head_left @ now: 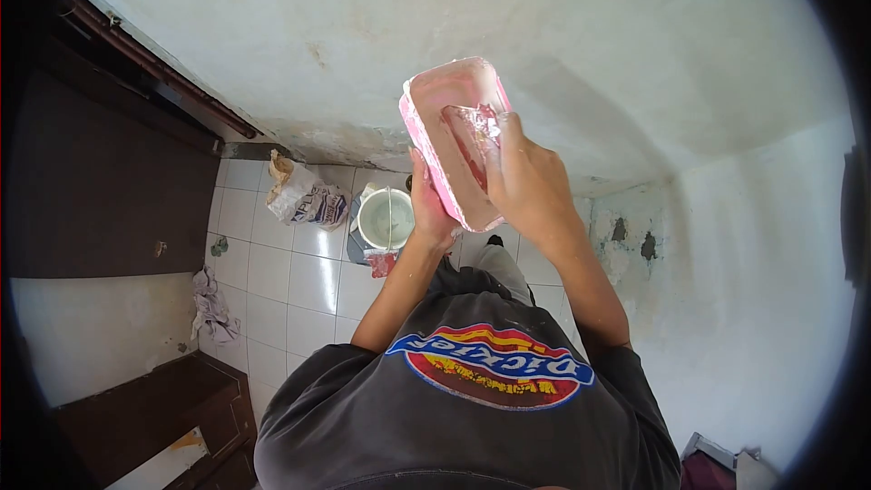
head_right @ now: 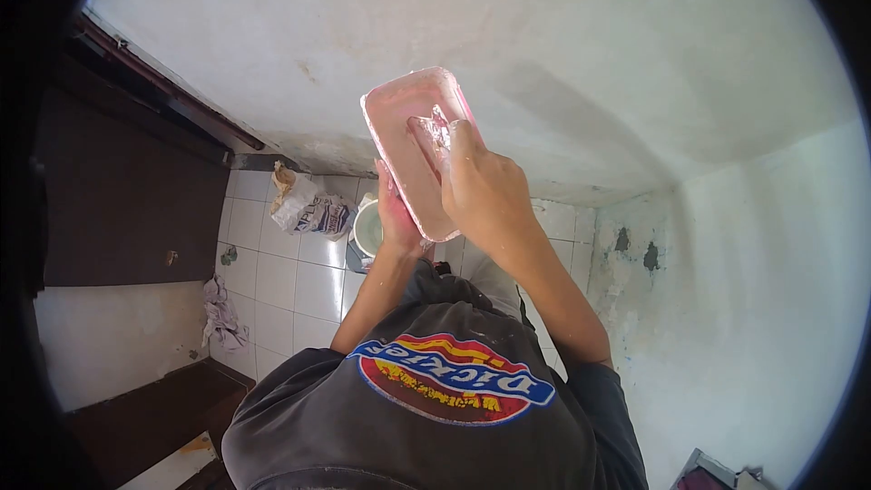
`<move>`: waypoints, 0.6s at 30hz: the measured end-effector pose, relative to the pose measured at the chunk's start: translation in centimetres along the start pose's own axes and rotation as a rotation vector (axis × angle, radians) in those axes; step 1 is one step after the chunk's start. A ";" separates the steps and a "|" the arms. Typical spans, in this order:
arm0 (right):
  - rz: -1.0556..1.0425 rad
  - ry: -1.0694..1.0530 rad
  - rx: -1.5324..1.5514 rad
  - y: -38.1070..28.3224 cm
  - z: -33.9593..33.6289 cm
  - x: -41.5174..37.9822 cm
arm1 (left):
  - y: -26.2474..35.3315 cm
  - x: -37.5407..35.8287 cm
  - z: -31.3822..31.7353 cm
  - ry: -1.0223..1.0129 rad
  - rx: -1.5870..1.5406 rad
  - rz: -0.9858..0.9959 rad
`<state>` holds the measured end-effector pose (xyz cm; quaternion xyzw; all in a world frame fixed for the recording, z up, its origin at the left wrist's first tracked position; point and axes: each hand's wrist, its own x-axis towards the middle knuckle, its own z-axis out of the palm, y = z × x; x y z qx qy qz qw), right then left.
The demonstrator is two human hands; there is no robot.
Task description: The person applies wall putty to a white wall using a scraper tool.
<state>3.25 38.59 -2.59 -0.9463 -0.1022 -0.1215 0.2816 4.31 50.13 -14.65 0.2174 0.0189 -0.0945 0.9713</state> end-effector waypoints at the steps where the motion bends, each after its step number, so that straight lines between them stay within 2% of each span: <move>1: 0.024 -0.017 -0.010 0.3 0.4 0.1 | 0.1 -0.1 -0.2 -0.005 0.005 -0.005; 3: 0.034 -0.027 -0.024 0.8 0.0 0.5 | 0.0 0.0 -0.5 0.014 0.004 -0.064; 6: 0.089 0.110 0.114 2.1 -1.2 0.4 | 0.2 -0.1 -0.6 -0.009 0.012 -0.082; 8: 0.191 0.200 0.549 4.1 -1.0 0.8 | 0.8 -0.4 0.0 -0.019 0.033 -0.082; 9: 0.268 0.203 0.617 4.6 -1.2 0.6 | 1.1 -0.6 0.3 -0.024 0.051 -0.082; 10: 0.264 0.206 0.614 5.1 -1.0 0.5 | 1.4 -0.8 0.5 -0.029 0.049 -0.080; 12: 0.277 0.214 0.809 6.1 -0.1 -0.2 | 2.1 -1.3 0.6 -0.017 0.133 -0.107; 15: 0.389 0.181 0.882 6.9 0.5 -0.8 | 2.4 -1.0 -0.5 -0.045 0.070 -0.147; 18: 0.391 0.209 0.935 7.0 0.6 -1.3 | 3.1 -1.0 -0.3 -0.079 0.066 -0.159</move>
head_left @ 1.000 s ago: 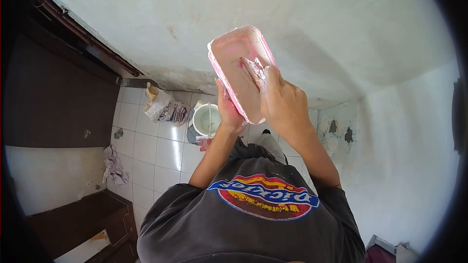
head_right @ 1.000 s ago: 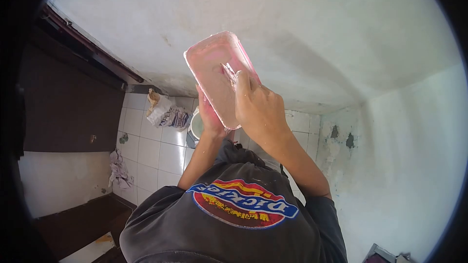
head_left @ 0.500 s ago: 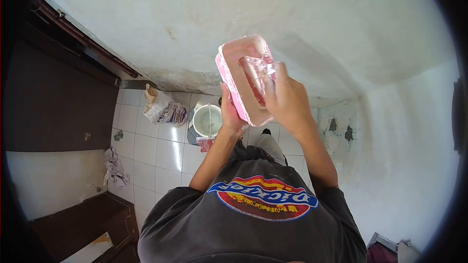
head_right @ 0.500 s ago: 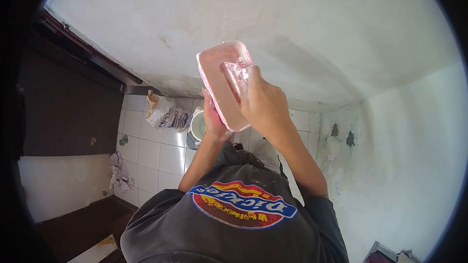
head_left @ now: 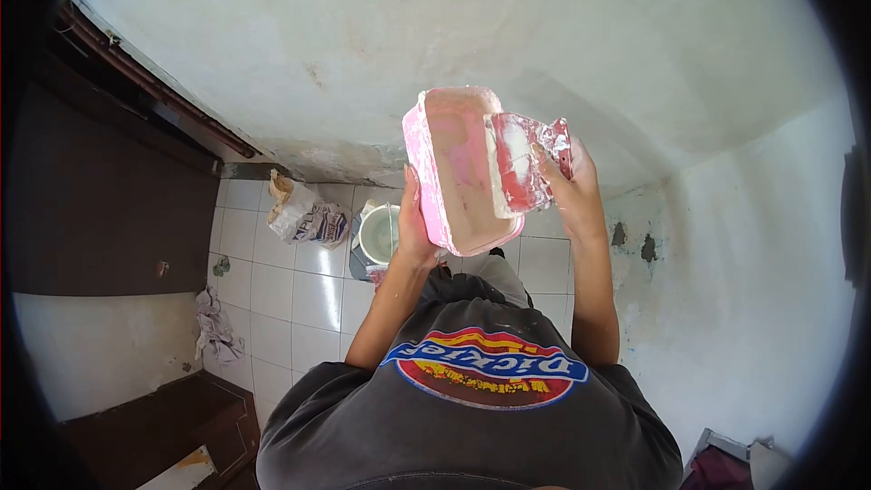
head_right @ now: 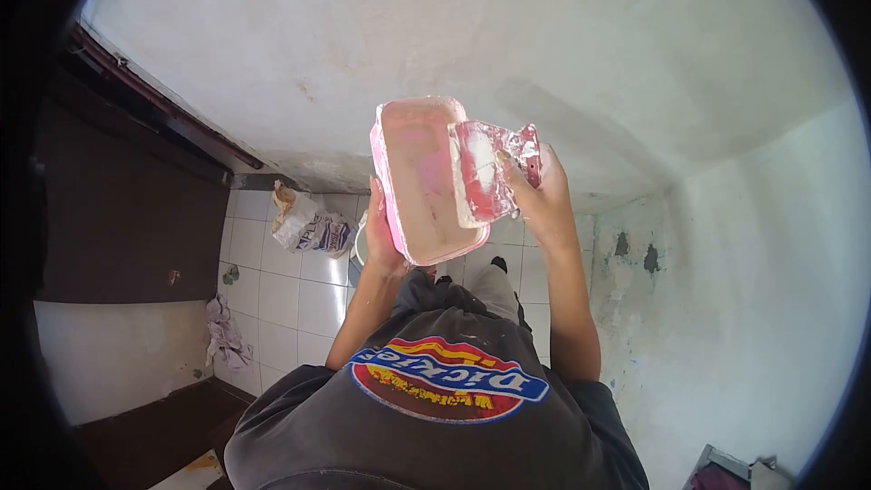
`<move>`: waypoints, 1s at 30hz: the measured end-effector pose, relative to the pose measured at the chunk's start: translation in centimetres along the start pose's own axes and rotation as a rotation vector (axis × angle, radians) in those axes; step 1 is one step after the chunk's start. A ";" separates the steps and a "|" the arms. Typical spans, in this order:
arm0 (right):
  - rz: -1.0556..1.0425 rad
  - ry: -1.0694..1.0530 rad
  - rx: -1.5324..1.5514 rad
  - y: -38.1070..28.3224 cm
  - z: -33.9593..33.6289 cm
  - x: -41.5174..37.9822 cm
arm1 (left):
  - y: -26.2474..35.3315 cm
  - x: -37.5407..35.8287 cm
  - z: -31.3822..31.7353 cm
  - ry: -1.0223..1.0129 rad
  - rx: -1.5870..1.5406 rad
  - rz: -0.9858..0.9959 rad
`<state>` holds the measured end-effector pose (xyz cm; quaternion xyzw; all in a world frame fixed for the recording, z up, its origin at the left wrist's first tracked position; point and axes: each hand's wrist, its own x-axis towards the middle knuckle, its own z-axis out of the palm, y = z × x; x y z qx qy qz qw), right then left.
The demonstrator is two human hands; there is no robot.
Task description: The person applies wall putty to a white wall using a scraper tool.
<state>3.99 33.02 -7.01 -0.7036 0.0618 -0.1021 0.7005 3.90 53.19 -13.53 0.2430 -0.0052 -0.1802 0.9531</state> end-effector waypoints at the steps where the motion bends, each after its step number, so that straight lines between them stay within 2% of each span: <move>1: -0.005 0.004 0.000 0.1 -0.2 -0.1 | 0.1 0.0 -0.1 -0.006 0.001 -0.002; 6: 0.095 -0.027 0.087 0.9 -1.0 0.1 | 0.9 0.3 -1.1 0.061 -0.014 -0.031; 12: 0.180 0.051 0.072 2.1 -1.6 0.2 | 2.5 -0.1 -1.8 -0.025 -0.137 -0.060; 16: 0.070 0.126 0.167 2.2 -2.9 -0.2 | 1.8 -0.1 -1.9 0.017 -0.044 -0.013; 19: 0.001 0.186 0.332 1.6 -2.5 0.1 | 1.8 -0.1 -1.3 0.040 -0.129 -0.017; 21: 0.124 0.238 0.530 0.7 -2.0 -0.1 | 1.8 -0.1 -0.8 0.015 -0.087 0.012; 22: 0.113 0.244 0.535 0.9 -2.0 -0.1 | 1.9 -0.2 -0.6 0.009 -0.051 0.047; 24: 0.109 0.171 0.641 1.2 -1.7 -0.3 | 2.0 -0.2 -0.1 0.025 -0.053 0.038; 28: 0.130 0.176 0.704 0.6 -0.5 -0.7 | 2.4 -0.4 0.3 0.034 -0.004 -0.001; 30: -0.009 0.117 0.690 0.8 -0.1 -0.7 | 2.5 -0.5 0.1 0.036 0.006 -0.011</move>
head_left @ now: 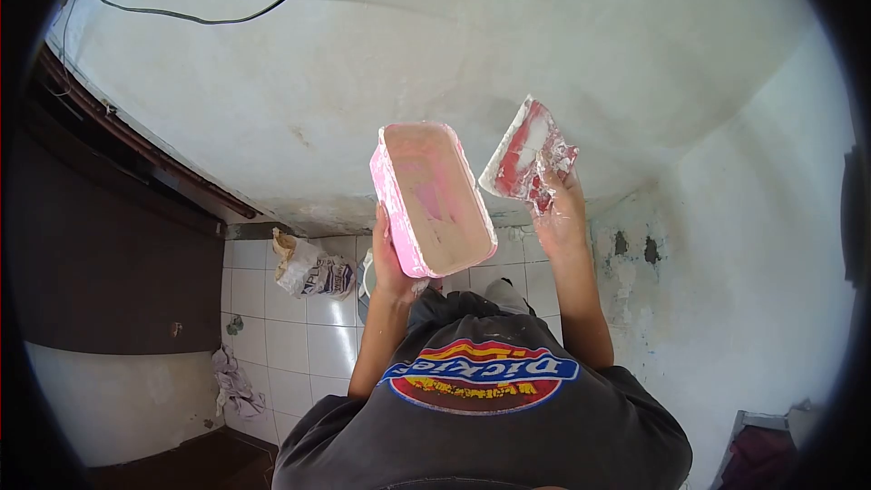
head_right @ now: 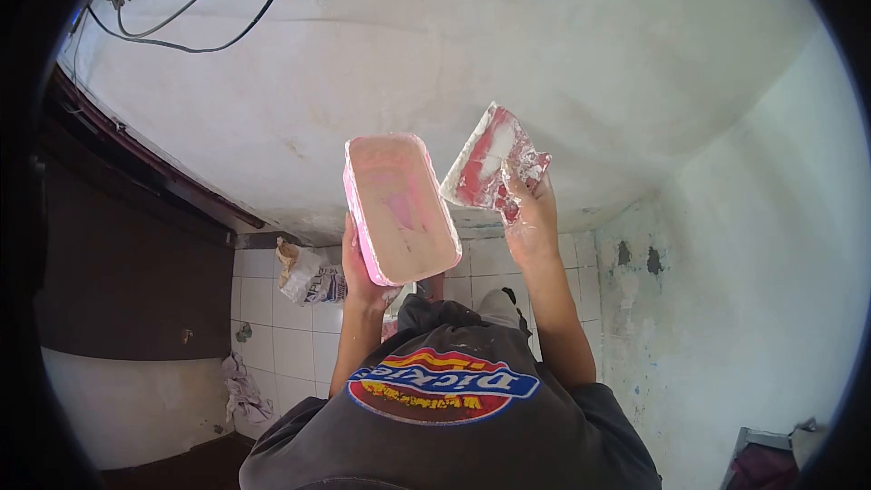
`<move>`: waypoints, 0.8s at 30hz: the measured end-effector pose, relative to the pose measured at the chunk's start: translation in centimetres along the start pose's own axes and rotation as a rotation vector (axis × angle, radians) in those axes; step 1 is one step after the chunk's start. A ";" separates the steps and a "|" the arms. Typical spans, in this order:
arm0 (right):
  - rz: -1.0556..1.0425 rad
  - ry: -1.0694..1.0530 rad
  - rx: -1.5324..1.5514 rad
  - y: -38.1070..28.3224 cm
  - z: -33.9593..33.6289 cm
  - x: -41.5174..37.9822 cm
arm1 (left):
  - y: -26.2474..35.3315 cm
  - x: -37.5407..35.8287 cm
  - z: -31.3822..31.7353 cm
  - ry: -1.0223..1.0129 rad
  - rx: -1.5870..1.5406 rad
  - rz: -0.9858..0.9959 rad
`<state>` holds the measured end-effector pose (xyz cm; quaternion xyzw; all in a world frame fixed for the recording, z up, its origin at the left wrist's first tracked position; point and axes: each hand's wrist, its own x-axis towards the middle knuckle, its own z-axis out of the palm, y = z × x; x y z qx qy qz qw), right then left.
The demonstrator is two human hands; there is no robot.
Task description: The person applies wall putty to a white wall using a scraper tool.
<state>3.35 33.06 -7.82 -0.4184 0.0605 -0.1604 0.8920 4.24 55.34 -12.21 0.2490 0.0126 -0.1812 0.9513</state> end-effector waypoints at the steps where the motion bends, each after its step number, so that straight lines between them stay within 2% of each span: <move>1: 0.001 -0.002 0.002 0.2 0.1 -0.1 | 0.0 0.0 -0.1 -0.009 0.015 0.011; 3: -0.087 0.023 0.000 0.4 0.4 -0.5 | 0.1 -0.1 0.2 -0.021 0.031 0.026; 12: -0.164 -0.040 0.024 0.4 1.2 -1.2 | 1.4 -1.1 3.6 -0.025 0.119 0.014; 13: -0.162 -0.042 0.022 0.6 0.8 -1.1 | 1.5 -1.2 4.7 0.044 0.075 -0.004; 14: -0.209 -0.105 -0.021 0.9 0.3 -1.1 | 1.5 -1.2 5.2 0.113 0.030 -0.022; 16: -0.255 -0.171 -0.061 0.5 -0.1 -1.2 | 1.2 -1.4 5.1 0.066 0.029 -0.040; 18: -0.525 -0.343 -0.674 -0.2 0.5 -1.0 | 1.6 -1.3 4.5 0.023 0.026 -0.064; 20: -0.602 -0.379 -0.714 -0.5 0.5 -1.0 | 1.9 -0.9 3.5 -0.104 0.016 -0.129; 22: -0.796 -0.663 -1.054 -1.2 0.0 -0.4 | 2.4 -0.9 2.8 -0.123 -0.023 -0.152; 24: -0.784 -0.681 -1.103 -1.1 -0.8 -0.3 | 2.8 -0.9 2.9 -0.141 -0.064 -0.174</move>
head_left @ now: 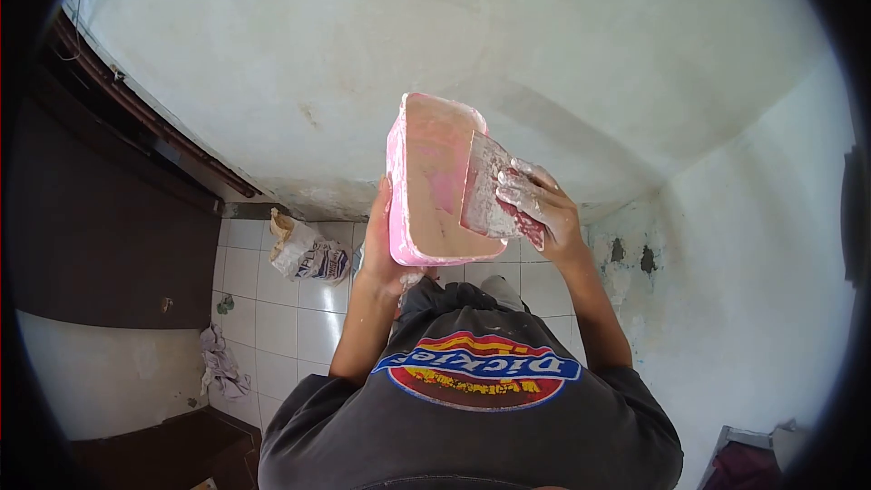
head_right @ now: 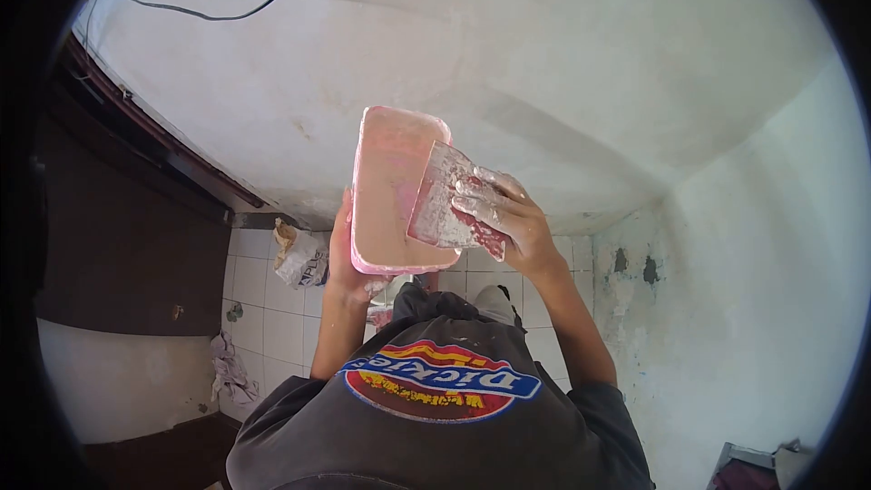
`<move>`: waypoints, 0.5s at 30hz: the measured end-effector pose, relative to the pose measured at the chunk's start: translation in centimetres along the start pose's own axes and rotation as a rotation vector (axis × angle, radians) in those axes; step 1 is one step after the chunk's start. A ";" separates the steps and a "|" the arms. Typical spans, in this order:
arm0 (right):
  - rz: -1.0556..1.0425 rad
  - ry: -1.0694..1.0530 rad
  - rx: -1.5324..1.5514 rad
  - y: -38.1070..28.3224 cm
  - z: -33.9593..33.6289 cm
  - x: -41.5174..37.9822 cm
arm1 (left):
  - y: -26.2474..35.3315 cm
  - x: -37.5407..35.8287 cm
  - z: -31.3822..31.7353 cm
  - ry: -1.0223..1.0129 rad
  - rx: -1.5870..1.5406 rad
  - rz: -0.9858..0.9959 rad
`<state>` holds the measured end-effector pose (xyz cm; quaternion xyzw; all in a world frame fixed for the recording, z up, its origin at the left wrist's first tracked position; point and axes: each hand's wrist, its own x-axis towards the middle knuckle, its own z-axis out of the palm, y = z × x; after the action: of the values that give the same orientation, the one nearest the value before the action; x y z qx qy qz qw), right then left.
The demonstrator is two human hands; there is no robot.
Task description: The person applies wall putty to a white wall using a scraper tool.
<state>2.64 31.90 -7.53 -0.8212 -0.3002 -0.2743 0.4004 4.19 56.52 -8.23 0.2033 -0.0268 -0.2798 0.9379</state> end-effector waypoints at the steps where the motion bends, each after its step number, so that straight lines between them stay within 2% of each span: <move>1: -0.036 -0.042 -0.038 0.1 -0.4 0.0 | 0.2 -0.1 0.6 0.057 -0.013 0.016; 6: -0.107 -0.120 -0.128 0.6 -1.5 -0.6 | 0.5 -0.1 0.0 0.183 -0.020 0.049; 8: -0.070 -0.129 -0.153 1.4 -1.9 -1.1 | 0.8 -0.1 -1.9 -0.025 -0.085 0.014; 12: -0.008 -0.170 -0.228 3.1 -2.7 -2.2 | 1.0 -0.3 -0.2 0.002 -0.043 0.039; 14: 0.406 0.073 0.206 3.9 -2.6 -2.6 | 0.9 -0.1 0.4 0.173 0.167 0.201; 15: 0.417 0.038 -0.121 1.3 -4.1 -0.4 | 1.0 0.0 0.1 0.177 0.163 0.199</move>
<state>2.44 27.78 -6.25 -0.8827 -0.0995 -0.2184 0.4041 4.67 57.26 -7.79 0.2988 0.0133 -0.1636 0.9401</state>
